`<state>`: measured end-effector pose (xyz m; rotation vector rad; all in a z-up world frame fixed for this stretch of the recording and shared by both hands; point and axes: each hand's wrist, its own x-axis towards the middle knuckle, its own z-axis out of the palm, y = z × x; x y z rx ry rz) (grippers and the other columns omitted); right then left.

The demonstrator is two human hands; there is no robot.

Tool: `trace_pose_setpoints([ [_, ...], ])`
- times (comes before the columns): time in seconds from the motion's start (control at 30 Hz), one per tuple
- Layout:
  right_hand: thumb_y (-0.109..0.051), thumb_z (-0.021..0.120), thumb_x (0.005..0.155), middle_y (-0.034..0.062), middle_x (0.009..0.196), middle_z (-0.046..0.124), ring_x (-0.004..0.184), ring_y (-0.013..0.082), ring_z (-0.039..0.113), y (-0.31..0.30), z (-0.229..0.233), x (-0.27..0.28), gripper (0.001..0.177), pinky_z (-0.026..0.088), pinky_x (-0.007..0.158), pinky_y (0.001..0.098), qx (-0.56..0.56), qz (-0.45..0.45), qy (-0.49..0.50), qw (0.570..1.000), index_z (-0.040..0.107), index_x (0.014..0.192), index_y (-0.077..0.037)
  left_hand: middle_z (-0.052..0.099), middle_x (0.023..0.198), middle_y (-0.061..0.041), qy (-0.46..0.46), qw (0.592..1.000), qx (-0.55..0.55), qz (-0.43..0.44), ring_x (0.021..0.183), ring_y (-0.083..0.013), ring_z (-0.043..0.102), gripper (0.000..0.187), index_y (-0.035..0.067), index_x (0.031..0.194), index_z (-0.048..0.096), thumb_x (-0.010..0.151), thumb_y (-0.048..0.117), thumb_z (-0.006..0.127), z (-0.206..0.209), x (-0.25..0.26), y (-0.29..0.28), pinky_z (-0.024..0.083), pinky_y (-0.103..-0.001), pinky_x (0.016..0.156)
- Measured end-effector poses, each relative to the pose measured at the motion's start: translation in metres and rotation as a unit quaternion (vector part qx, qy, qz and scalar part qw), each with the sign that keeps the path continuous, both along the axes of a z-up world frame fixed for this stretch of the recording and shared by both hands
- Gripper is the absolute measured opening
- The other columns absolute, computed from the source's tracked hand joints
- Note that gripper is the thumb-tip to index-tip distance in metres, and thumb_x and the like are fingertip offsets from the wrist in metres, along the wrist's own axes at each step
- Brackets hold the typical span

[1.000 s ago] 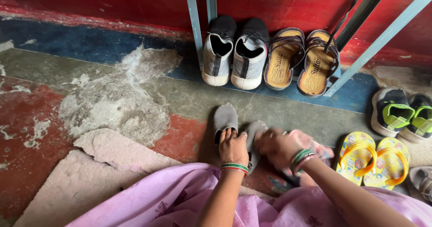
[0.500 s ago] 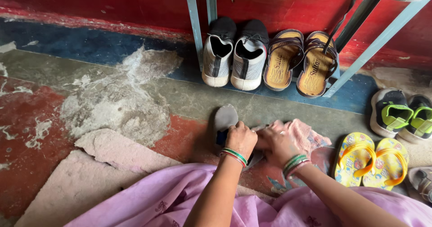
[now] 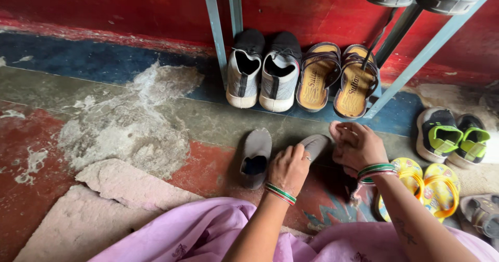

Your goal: The person sits on the floor and wipes a black shoe with a cloth, then places it on a shoe rack. They then pick up a pair of grey slip-on shoes and wipe them with the same cloth.

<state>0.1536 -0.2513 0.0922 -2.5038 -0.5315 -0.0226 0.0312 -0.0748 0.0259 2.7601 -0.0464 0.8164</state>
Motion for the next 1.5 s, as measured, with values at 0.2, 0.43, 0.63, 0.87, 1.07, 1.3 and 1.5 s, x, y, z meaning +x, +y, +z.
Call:
trace_pose_setpoints([
  [0.2,-0.007,0.067,0.077,0.0149,0.116,0.068,0.102,0.036,0.068,0.001,-0.014,-0.012,0.047,0.058,0.086,0.0455,0.066,0.129,0.002,0.989,0.07,0.122,-0.019,0.063,0.112,-0.014,0.075,0.957,-0.267,0.083,0.108,-0.0354,0.059,0.02,0.004,0.099,0.07,0.082,0.014,0.074,0.011,-0.029,-0.008,0.05,-0.045,0.091],
  [0.43,-0.009,0.064,0.076,0.0179,0.126,0.06,0.1,0.0425,0.065,0.043,-0.021,-0.063,0.055,0.054,0.085,0.0513,-0.205,0.04,-0.08,0.975,0.062,0.131,-0.017,0.063,0.125,-0.018,0.119,0.941,-0.29,0.129,0.117,-0.0361,0.058,0.072,0.003,0.124,0.064,0.058,0.004,0.092,-0.016,-0.016,0.014,0.047,-0.041,0.101],
  [0.63,-0.015,0.063,0.077,0.0159,0.12,0.061,0.098,0.0379,0.067,0.058,-0.03,-0.095,0.045,0.053,0.087,0.0515,-0.223,0.141,-0.161,0.951,0.066,0.121,-0.023,0.067,0.115,-0.016,0.199,0.939,-0.254,0.118,0.11,-0.037,0.065,0.046,0.008,0.104,0.073,0.063,0.014,0.093,-0.007,-0.009,0.028,0.054,-0.044,0.093],
  [0.87,-0.011,0.062,0.076,0.0176,0.115,0.068,0.098,0.0392,0.068,0.022,-0.03,-0.033,0.047,0.055,0.083,0.05,-0.121,0.114,-0.1,0.981,0.066,0.123,-0.015,0.066,0.11,-0.02,0.215,0.94,-0.238,0.116,0.108,-0.0396,0.063,0.057,0.001,0.092,0.072,0.047,0.021,0.101,-0.007,-0.006,0.019,0.053,-0.045,0.093],
  [1.07,-0.012,0.062,0.073,0.0101,0.119,0.066,0.104,0.0359,0.066,0.051,-0.049,-0.079,0.051,0.053,0.097,0.0529,-0.186,0.204,-0.22,0.936,0.063,0.124,-0.013,0.072,0.109,-0.019,0.201,0.959,-0.148,0.134,0.099,-0.0375,0.073,0.015,0.006,0.09,0.076,0.078,0.001,0.084,-0.025,0.009,0.029,0.06,-0.043,0.083],
  [1.3,0.003,0.057,0.075,0.0099,0.129,0.064,0.116,0.0403,0.058,0.031,-0.016,-0.047,0.054,0.051,0.097,0.047,-0.081,0.131,-0.125,0.98,0.068,0.124,-0.018,0.072,0.11,-0.017,0.292,0.924,-0.211,0.126,0.102,-0.0356,0.072,0.032,0.0,0.089,0.074,0.062,0.004,0.091,0.01,0.002,0.019,0.059,-0.04,0.087],
  [1.5,-0.007,0.063,0.073,0.0168,0.121,0.065,0.109,0.0421,0.061,0.054,-0.037,-0.075,0.052,0.05,0.092,0.051,-0.242,0.19,-0.13,0.943,0.064,0.125,-0.012,0.07,0.113,-0.019,0.21,0.956,-0.162,0.125,0.101,-0.0382,0.071,0.02,0.003,0.09,0.077,0.073,0.003,0.087,0.01,-0.002,0.015,0.059,-0.044,0.084],
])
